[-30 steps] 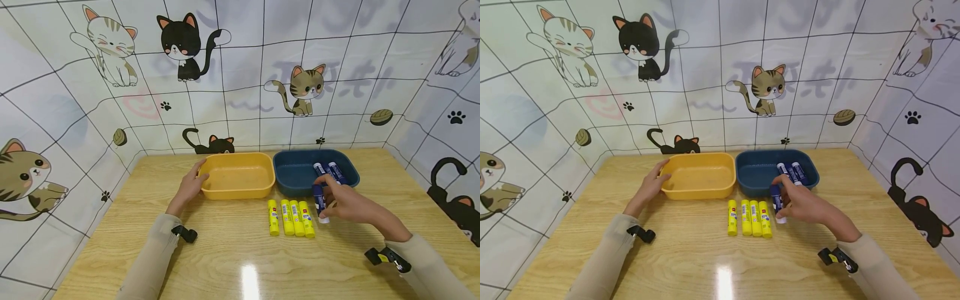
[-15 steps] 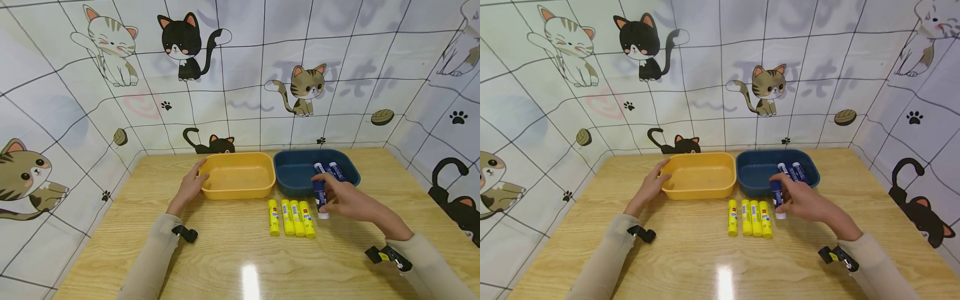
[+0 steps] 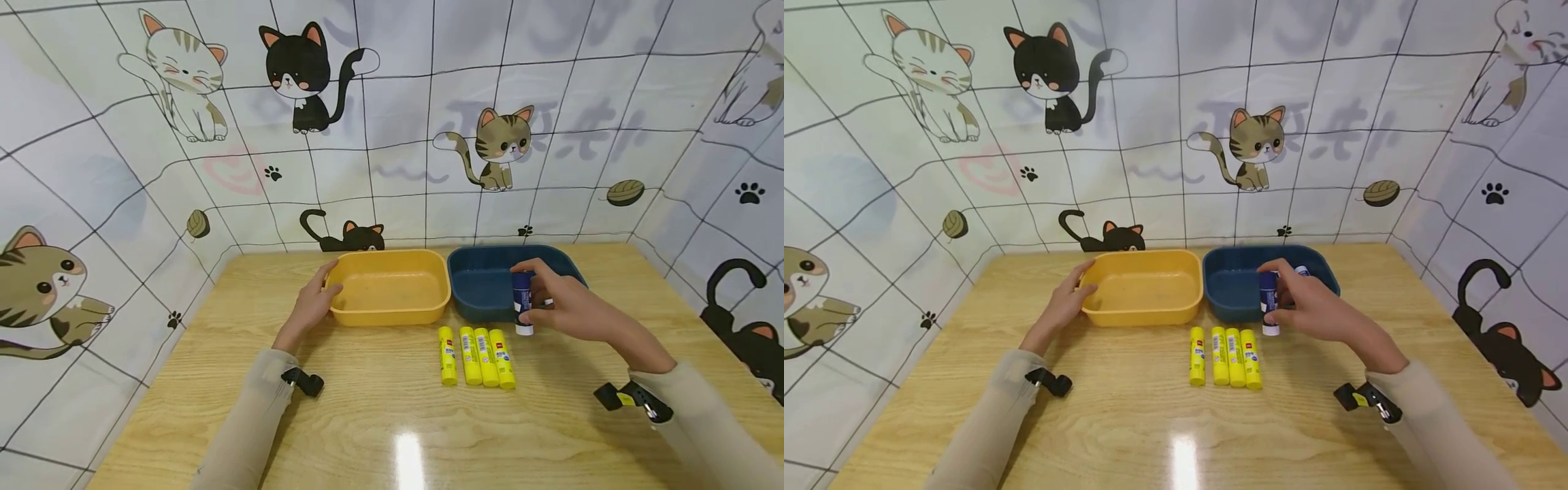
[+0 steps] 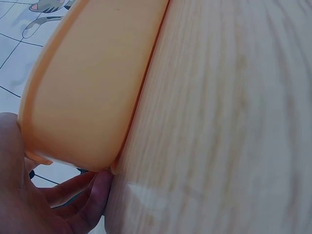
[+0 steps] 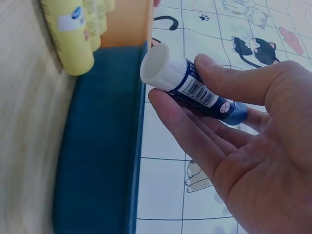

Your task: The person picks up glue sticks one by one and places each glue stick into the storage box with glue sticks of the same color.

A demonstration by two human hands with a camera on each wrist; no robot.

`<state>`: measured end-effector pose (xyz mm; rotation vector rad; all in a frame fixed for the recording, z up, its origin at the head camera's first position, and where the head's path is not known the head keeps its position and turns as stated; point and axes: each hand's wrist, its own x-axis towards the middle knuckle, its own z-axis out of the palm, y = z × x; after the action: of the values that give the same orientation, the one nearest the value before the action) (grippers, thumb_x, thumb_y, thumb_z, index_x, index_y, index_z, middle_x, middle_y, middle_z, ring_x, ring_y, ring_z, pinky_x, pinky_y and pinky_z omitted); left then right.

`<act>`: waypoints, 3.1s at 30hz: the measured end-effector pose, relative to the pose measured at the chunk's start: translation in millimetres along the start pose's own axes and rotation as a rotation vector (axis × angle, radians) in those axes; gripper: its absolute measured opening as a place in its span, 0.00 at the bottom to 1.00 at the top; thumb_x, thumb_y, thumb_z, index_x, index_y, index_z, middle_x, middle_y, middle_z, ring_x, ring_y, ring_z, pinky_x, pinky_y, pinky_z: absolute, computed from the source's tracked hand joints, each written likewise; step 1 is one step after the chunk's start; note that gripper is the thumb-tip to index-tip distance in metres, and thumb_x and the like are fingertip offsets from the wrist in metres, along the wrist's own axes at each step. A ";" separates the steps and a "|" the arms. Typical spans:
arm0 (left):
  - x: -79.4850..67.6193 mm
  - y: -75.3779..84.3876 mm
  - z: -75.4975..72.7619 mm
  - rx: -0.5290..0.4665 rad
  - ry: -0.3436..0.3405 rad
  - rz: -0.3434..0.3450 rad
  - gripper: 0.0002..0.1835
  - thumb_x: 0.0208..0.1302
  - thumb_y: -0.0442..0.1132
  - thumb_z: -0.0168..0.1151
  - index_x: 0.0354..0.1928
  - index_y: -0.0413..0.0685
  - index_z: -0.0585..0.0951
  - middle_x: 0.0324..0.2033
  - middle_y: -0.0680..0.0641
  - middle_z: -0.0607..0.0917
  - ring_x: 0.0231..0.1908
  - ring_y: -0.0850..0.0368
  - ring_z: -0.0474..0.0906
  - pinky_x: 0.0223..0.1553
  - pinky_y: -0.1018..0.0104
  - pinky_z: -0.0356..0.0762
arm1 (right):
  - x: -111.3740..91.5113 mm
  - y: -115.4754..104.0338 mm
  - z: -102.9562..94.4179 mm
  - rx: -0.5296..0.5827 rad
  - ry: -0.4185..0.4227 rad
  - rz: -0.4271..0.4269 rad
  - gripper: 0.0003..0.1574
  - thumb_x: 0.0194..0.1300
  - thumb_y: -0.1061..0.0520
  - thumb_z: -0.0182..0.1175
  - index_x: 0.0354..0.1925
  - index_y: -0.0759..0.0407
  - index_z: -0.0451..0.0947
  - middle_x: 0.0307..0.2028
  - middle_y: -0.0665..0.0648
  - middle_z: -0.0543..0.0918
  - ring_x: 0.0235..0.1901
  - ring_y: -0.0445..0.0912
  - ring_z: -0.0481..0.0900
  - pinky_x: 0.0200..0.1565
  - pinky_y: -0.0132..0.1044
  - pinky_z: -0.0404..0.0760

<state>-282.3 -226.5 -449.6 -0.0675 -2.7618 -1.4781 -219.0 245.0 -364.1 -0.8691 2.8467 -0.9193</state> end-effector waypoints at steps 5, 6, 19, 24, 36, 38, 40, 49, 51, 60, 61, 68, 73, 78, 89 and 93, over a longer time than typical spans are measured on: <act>1.5 2.0 0.8 0.007 -0.011 0.001 0.32 0.79 0.46 0.51 0.81 0.68 0.60 0.71 0.33 0.69 0.53 0.39 0.79 0.31 0.63 0.83 | 6.9 -4.1 -10.5 0.002 0.026 0.017 0.46 0.65 0.59 0.72 0.72 0.60 0.58 0.39 0.58 0.84 0.37 0.44 0.83 0.38 0.35 0.85; 1.8 2.4 0.9 0.007 -0.011 0.003 0.32 0.78 0.46 0.51 0.81 0.68 0.60 0.71 0.33 0.70 0.53 0.39 0.80 0.31 0.63 0.83 | 8.4 -4.7 -12.7 0.004 0.031 0.024 0.47 0.65 0.59 0.72 0.72 0.59 0.57 0.41 0.59 0.84 0.37 0.45 0.84 0.38 0.36 0.85; 4.1 -1.7 0.8 0.001 0.002 0.011 0.31 0.78 0.47 0.52 0.80 0.69 0.61 0.68 0.34 0.74 0.43 0.43 0.83 0.29 0.64 0.82 | 41.4 -0.7 -38.1 0.135 -0.052 0.038 0.40 0.72 0.60 0.64 0.72 0.60 0.53 0.44 0.67 0.81 0.34 0.49 0.88 0.34 0.38 0.86; 2.2 -5.4 0.1 -0.007 0.003 0.007 0.31 0.78 0.47 0.52 0.80 0.70 0.61 0.68 0.34 0.75 0.43 0.44 0.85 0.31 0.63 0.83 | 60.5 0.0 -45.9 0.137 -0.085 0.061 0.36 0.75 0.61 0.61 0.71 0.62 0.54 0.46 0.71 0.80 0.34 0.54 0.89 0.37 0.42 0.89; 3.8 -5.2 1.7 -0.029 -0.002 -0.002 0.32 0.78 0.48 0.52 0.80 0.69 0.60 0.67 0.35 0.75 0.39 0.48 0.84 0.29 0.63 0.83 | 94.1 24.6 -50.0 0.115 -0.186 0.160 0.30 0.76 0.61 0.58 0.68 0.63 0.57 0.39 0.66 0.84 0.36 0.54 0.88 0.41 0.48 0.89; 3.1 -4.7 1.7 -0.023 -0.003 -0.003 0.32 0.78 0.48 0.52 0.80 0.70 0.60 0.67 0.35 0.75 0.39 0.48 0.84 0.29 0.64 0.82 | 99.2 31.0 -50.1 0.122 -0.208 0.168 0.30 0.76 0.61 0.58 0.68 0.63 0.56 0.39 0.68 0.84 0.36 0.55 0.88 0.41 0.49 0.89; 3.0 -4.6 1.5 -0.022 -0.004 -0.003 0.32 0.78 0.48 0.52 0.80 0.70 0.60 0.67 0.35 0.75 0.39 0.47 0.84 0.29 0.64 0.82 | 104.3 35.5 -50.3 0.125 -0.227 0.183 0.30 0.76 0.62 0.58 0.67 0.63 0.55 0.40 0.69 0.84 0.36 0.56 0.88 0.42 0.50 0.89; 2.6 -3.8 1.3 -0.027 -0.005 -0.001 0.31 0.78 0.49 0.52 0.80 0.72 0.60 0.67 0.36 0.75 0.39 0.47 0.84 0.30 0.63 0.83 | 117.5 52.3 -53.9 0.119 -0.308 0.236 0.30 0.75 0.64 0.58 0.66 0.65 0.54 0.39 0.69 0.83 0.37 0.57 0.85 0.45 0.54 0.89; 3.1 -3.2 0.9 -0.030 -0.009 0.002 0.31 0.78 0.48 0.52 0.80 0.71 0.60 0.67 0.35 0.75 0.39 0.48 0.85 0.31 0.63 0.83 | 118.1 57.5 -52.4 0.131 -0.326 0.245 0.30 0.74 0.65 0.59 0.65 0.65 0.55 0.39 0.69 0.83 0.37 0.57 0.85 0.45 0.54 0.88; 5.9 -3.6 1.9 -0.031 -0.008 0.007 0.31 0.78 0.48 0.52 0.80 0.71 0.61 0.66 0.35 0.76 0.36 0.49 0.83 0.29 0.64 0.82 | 122.4 80.2 -37.6 0.130 -0.396 0.284 0.29 0.72 0.66 0.61 0.63 0.66 0.57 0.41 0.69 0.85 0.37 0.55 0.86 0.44 0.53 0.88; 5.7 -4.1 2.0 -0.031 -0.005 0.004 0.31 0.78 0.48 0.52 0.80 0.71 0.61 0.66 0.35 0.76 0.36 0.49 0.83 0.29 0.64 0.82 | 123.0 81.0 -36.0 0.126 -0.402 0.284 0.30 0.72 0.66 0.61 0.63 0.66 0.57 0.40 0.68 0.85 0.36 0.55 0.86 0.44 0.53 0.88; 3.3 -6.5 2.8 -0.024 0.010 -0.013 0.31 0.78 0.47 0.52 0.80 0.71 0.61 0.68 0.35 0.73 0.38 0.48 0.82 0.30 0.65 0.81 | 124.5 77.6 -28.5 0.080 -0.408 0.292 0.32 0.70 0.67 0.63 0.66 0.71 0.61 0.37 0.68 0.85 0.36 0.55 0.86 0.42 0.49 0.89; 3.5 -4.3 2.9 -0.018 0.011 0.003 0.31 0.78 0.48 0.51 0.80 0.70 0.61 0.68 0.35 0.73 0.40 0.47 0.82 0.30 0.65 0.81 | 121.4 78.0 -26.6 -0.001 -0.375 0.286 0.35 0.68 0.67 0.65 0.67 0.76 0.65 0.35 0.66 0.86 0.34 0.52 0.87 0.40 0.47 0.89; 2.5 -4.7 2.3 -0.023 0.009 -0.001 0.31 0.78 0.47 0.51 0.80 0.70 0.61 0.68 0.35 0.73 0.43 0.45 0.82 0.31 0.64 0.82 | 121.5 81.4 -24.6 -0.069 -0.353 0.279 0.35 0.67 0.65 0.67 0.67 0.77 0.67 0.31 0.61 0.89 0.31 0.50 0.87 0.38 0.45 0.88; 1.1 -4.5 2.1 -0.018 0.008 0.002 0.31 0.78 0.48 0.52 0.80 0.70 0.61 0.66 0.34 0.74 0.44 0.44 0.82 0.31 0.64 0.83 | 122.0 83.2 -20.2 -0.193 -0.332 0.271 0.29 0.66 0.61 0.69 0.60 0.72 0.73 0.33 0.59 0.86 0.28 0.47 0.83 0.34 0.41 0.85; 1.1 -5.8 2.5 -0.022 0.006 -0.002 0.31 0.78 0.49 0.52 0.79 0.72 0.61 0.65 0.35 0.74 0.43 0.46 0.82 0.31 0.64 0.83 | 122.2 85.4 -17.8 -0.230 -0.346 0.284 0.30 0.66 0.59 0.70 0.61 0.71 0.74 0.31 0.59 0.82 0.25 0.46 0.80 0.30 0.38 0.81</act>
<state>-283.7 -227.6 -455.8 -0.0610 -2.7417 -1.5072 -368.3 248.4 -378.9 -0.5480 2.7012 -0.3732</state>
